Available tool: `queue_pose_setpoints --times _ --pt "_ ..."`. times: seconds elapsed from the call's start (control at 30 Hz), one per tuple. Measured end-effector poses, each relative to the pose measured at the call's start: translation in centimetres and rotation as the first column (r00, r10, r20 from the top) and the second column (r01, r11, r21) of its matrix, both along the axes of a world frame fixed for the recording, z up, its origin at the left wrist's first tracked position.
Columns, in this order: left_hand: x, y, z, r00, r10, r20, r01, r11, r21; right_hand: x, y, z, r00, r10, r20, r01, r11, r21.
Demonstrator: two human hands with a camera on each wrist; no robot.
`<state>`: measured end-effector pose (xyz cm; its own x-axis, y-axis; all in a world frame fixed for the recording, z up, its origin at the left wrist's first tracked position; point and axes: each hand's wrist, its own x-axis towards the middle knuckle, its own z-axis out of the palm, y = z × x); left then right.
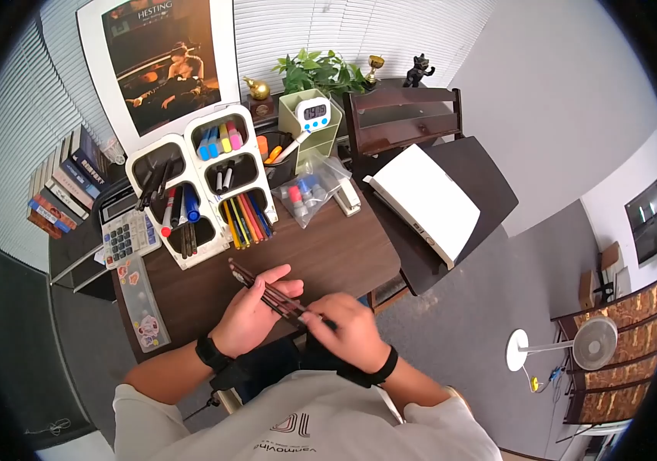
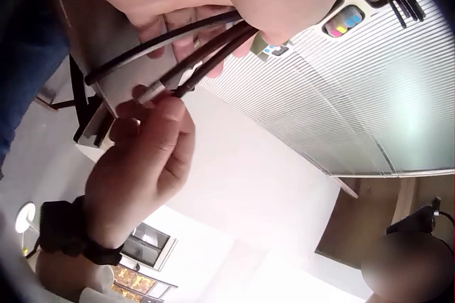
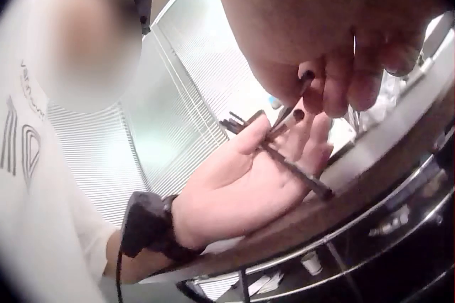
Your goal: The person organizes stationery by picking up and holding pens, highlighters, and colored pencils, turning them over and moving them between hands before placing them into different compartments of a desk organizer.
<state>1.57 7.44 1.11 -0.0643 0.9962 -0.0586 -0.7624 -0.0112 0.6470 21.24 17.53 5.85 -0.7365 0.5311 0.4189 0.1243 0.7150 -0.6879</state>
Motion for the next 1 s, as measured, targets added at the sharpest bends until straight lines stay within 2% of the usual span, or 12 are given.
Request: queue_pose_setpoints --times 0.03,0.1,0.17,0.2,0.3,0.43,0.47,0.5,0.57,0.6,0.73,1.0 --pt "0.0 0.0 0.2 1.000 0.004 0.009 -0.004 1.000 -0.017 0.2 0.4 0.8 0.998 -0.066 -0.012 0.066 0.998 -0.014" --pt "0.1 0.0 0.5 1.000 0.003 -0.004 -0.003 0.999 -0.037 0.7 1.1 2.5 0.981 -0.185 -0.054 0.173 0.969 -0.179" --pt "0.2 -0.1 0.4 1.000 0.011 -0.009 -0.012 0.998 -0.055 1.1 2.0 3.8 0.958 -0.169 -0.233 0.091 0.945 -0.313" --pt "0.3 -0.1 0.0 0.999 0.031 -0.030 -0.032 0.999 -0.033 0.1 2.4 4.3 0.888 -0.057 -0.456 -0.046 0.976 -0.211" --pt "0.1 -0.3 -0.3 0.995 0.062 -0.077 -0.061 0.998 0.012 -3.2 2.3 8.5 0.797 0.158 -0.583 -0.139 0.987 0.078" --pt "-0.2 -0.5 -0.6 0.996 0.020 -0.086 -0.020 1.000 -0.002 -10.4 2.3 12.5 0.862 0.267 -0.430 -0.107 0.926 0.362" --pt "0.1 -0.5 0.7 0.994 0.081 -0.070 -0.089 0.989 -0.116 -12.7 2.6 12.5 0.858 0.295 -0.421 -0.118 0.910 0.397" --pt "0.0 -0.5 0.4 0.994 0.081 -0.075 -0.089 0.990 -0.112 -14.9 2.9 12.1 0.853 0.322 -0.409 -0.130 0.892 0.432" --pt "-0.1 -0.2 -1.0 0.994 0.085 0.065 -0.077 0.990 -0.121 -17.9 3.2 11.1 0.903 0.266 -0.336 -0.100 0.893 0.438" --pt "-0.4 -0.2 -1.2 0.998 0.062 0.033 -0.059 0.996 -0.069 -19.0 3.3 10.7 0.920 0.261 -0.292 -0.116 0.893 0.434" --pt "-0.4 -0.1 -1.3 0.995 0.072 0.064 -0.067 0.995 -0.076 -21.6 3.5 9.0 0.952 0.242 -0.189 -0.149 0.902 0.404" --pt "-0.4 -0.2 -1.2 0.990 0.055 0.134 -0.047 0.997 -0.059 -22.4 2.8 9.2 0.959 0.187 -0.212 -0.046 0.844 0.535"
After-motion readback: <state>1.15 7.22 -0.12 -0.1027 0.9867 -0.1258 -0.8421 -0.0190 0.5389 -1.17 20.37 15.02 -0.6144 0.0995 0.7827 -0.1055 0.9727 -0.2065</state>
